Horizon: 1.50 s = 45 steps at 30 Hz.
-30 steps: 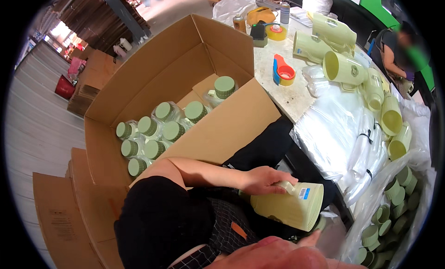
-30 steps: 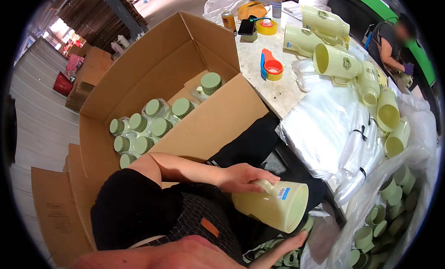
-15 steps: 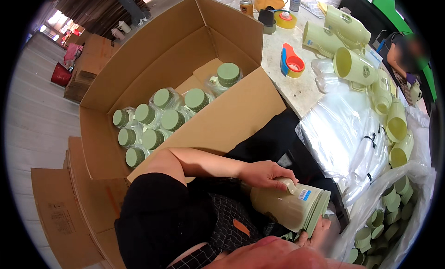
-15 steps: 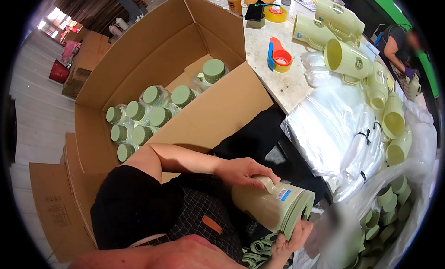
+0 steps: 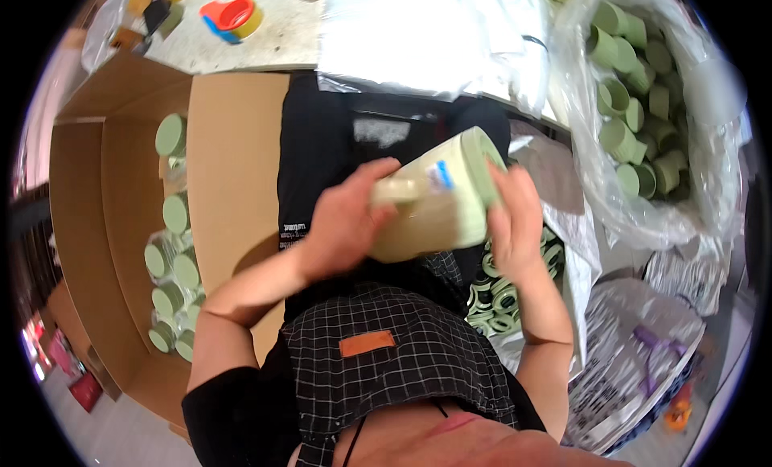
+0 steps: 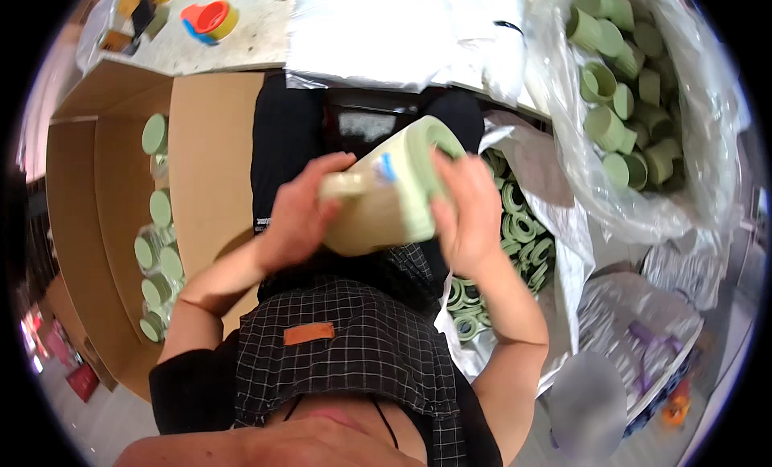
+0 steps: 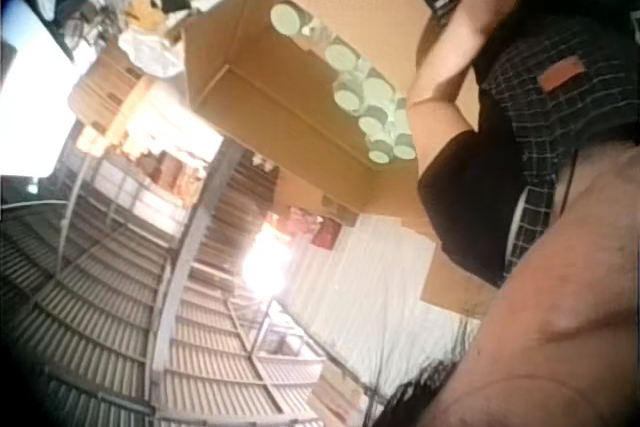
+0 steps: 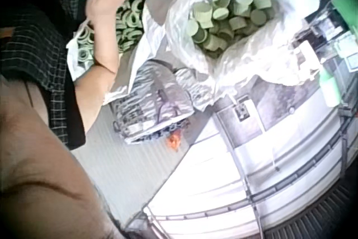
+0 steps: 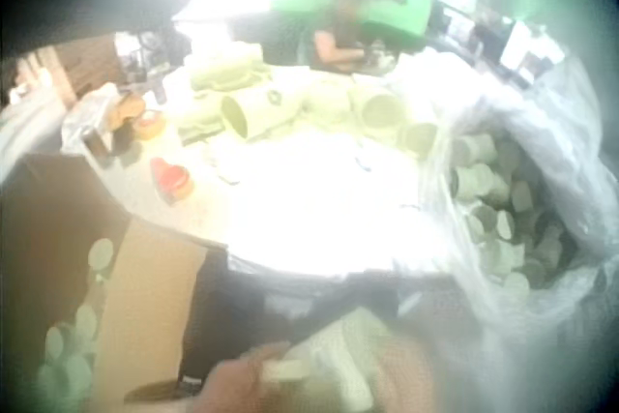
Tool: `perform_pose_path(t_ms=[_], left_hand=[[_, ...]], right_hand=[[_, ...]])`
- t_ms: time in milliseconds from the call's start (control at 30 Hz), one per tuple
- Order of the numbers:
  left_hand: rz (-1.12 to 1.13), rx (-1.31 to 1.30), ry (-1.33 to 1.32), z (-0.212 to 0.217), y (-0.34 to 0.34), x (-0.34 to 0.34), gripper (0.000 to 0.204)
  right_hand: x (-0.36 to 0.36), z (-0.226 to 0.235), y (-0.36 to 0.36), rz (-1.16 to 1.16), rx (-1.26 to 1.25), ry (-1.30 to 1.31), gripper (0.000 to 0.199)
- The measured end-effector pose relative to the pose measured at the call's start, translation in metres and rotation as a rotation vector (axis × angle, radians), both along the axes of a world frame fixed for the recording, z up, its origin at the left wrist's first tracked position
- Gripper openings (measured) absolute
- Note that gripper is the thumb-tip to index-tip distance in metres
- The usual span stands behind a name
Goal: The person assembles plastic pitchers by placing green lids onto yellow bodies, wraps the assembled pitchers in plastic bags, and places them into a cardboard box. After filling the box, the person folds the flaps and uses a tape dispenser to seal it.
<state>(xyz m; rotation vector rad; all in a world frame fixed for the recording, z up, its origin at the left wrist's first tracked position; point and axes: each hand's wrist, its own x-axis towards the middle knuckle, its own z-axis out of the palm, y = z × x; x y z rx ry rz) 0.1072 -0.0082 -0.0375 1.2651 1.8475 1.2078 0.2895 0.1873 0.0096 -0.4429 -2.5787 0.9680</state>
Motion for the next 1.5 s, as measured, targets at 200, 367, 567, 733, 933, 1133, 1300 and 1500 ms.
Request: perform_pose_path(t_ms=[200, 367, 567, 733, 933, 1133, 1300, 1500], left_hand=[[-0.186, 0.249, 0.111, 0.039, 0.013, -0.016, 0.029], [-0.015, 0.647, 0.335, 0.002, 0.100, -0.040, 0.013], [0.122, 0.044, 0.484, -0.112, 0.181, -0.109, 0.011], [0.078, -0.072, 0.381, -0.106, 0.190, -0.112, 0.015], [0.103, -0.087, 0.353, -0.101, 0.190, -0.117, 0.018], [-0.012, 0.099, -0.420, -0.047, 0.189, -0.070, 0.030], [-0.011, 0.304, -0.799, -0.001, 0.180, -0.046, 0.025], [-0.106, 0.238, -0.618, -0.014, 0.173, -0.021, 0.014]], right_hand=[[0.019, -0.021, 0.045, -0.118, -0.682, -0.040, 0.055], [0.003, -0.050, 0.027, -0.057, -0.650, -0.043, 0.067], [-0.006, -0.051, 0.042, -0.096, -0.713, 0.009, 0.058], [-0.029, -0.071, 0.070, -0.121, -0.919, 0.307, 0.042], [-0.053, -0.069, 0.072, -0.107, -0.886, 0.183, 0.019], [-0.080, -0.086, 0.070, -0.408, -0.714, 0.307, 0.028], [-0.053, -0.074, 0.082, -0.564, -0.903, 0.544, 0.013], [-0.051, -0.079, 0.074, -0.364, -0.612, 0.321, 0.014]])
